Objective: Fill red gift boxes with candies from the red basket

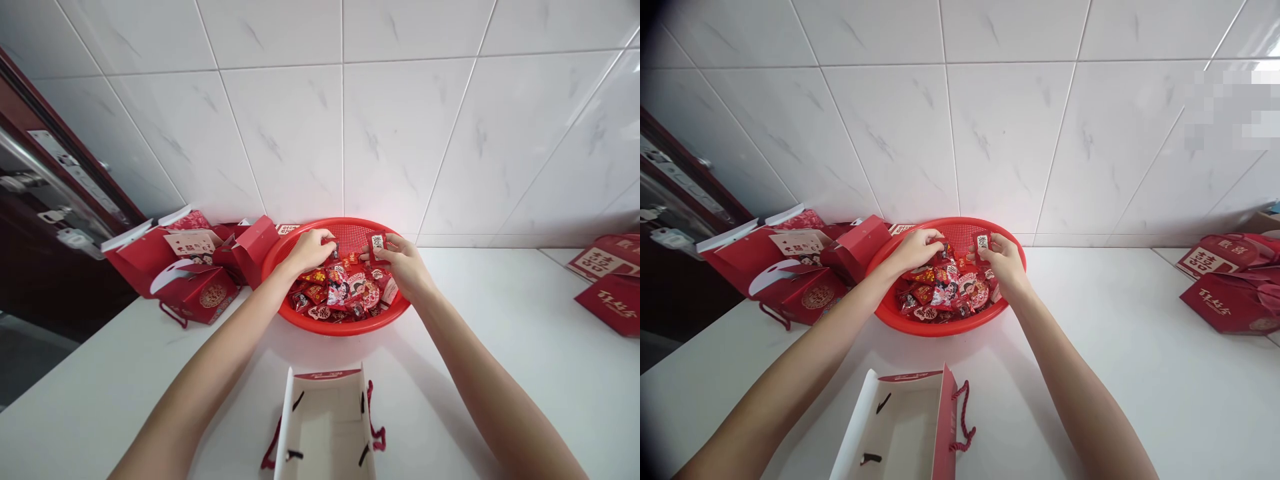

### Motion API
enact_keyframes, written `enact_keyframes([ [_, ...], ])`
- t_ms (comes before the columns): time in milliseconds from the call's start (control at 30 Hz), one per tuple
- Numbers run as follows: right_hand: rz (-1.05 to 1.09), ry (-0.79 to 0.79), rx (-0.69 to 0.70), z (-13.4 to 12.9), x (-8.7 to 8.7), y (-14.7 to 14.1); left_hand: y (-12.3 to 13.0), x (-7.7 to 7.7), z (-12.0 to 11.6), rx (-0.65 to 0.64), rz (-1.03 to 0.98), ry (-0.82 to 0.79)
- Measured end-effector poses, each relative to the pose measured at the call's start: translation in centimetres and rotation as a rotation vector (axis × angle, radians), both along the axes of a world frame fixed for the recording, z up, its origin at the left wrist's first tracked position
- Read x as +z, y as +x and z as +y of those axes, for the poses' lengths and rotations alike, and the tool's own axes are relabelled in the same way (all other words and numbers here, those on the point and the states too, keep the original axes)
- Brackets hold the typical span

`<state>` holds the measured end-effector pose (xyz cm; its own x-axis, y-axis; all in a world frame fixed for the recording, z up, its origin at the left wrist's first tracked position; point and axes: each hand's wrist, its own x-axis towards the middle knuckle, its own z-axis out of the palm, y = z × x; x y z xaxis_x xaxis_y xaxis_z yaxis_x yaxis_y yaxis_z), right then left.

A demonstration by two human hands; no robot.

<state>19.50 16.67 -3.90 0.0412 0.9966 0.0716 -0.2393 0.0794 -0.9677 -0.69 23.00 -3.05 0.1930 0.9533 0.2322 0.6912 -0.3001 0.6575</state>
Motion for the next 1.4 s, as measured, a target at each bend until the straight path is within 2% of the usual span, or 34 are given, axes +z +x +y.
enact_keyframes([
  [300,-0.046,-0.020,0.000,-0.3,0.3,-0.2,0.0,-0.1,0.0,-0.175,-0.195,-0.029],
  [567,-0.079,-0.018,0.027,-0.6,0.5,-0.3,0.6,0.9,-0.9,-0.301,-0.421,-0.125],
  [700,-0.106,-0.028,0.050,-0.7,0.6,-0.3,0.6,1.4,-1.5,-0.418,-0.475,-0.172],
  [800,-0.081,-0.024,0.044,-0.6,0.4,-0.3,0.5,1.5,-1.6,-0.447,-0.470,-0.188],
  [1067,-0.077,0.007,-0.053,-0.1,0.0,-0.1,0.3,0.6,-1.0,-0.525,-0.263,-0.175],
  [1233,-0.045,0.009,-0.104,0.2,-0.3,0.0,0.0,0.3,-0.9,-0.495,0.014,-0.093],
  [1400,0.010,-0.016,-0.113,0.1,-0.1,0.0,-0.6,-0.2,-0.7,-0.494,0.299,-0.212],
])
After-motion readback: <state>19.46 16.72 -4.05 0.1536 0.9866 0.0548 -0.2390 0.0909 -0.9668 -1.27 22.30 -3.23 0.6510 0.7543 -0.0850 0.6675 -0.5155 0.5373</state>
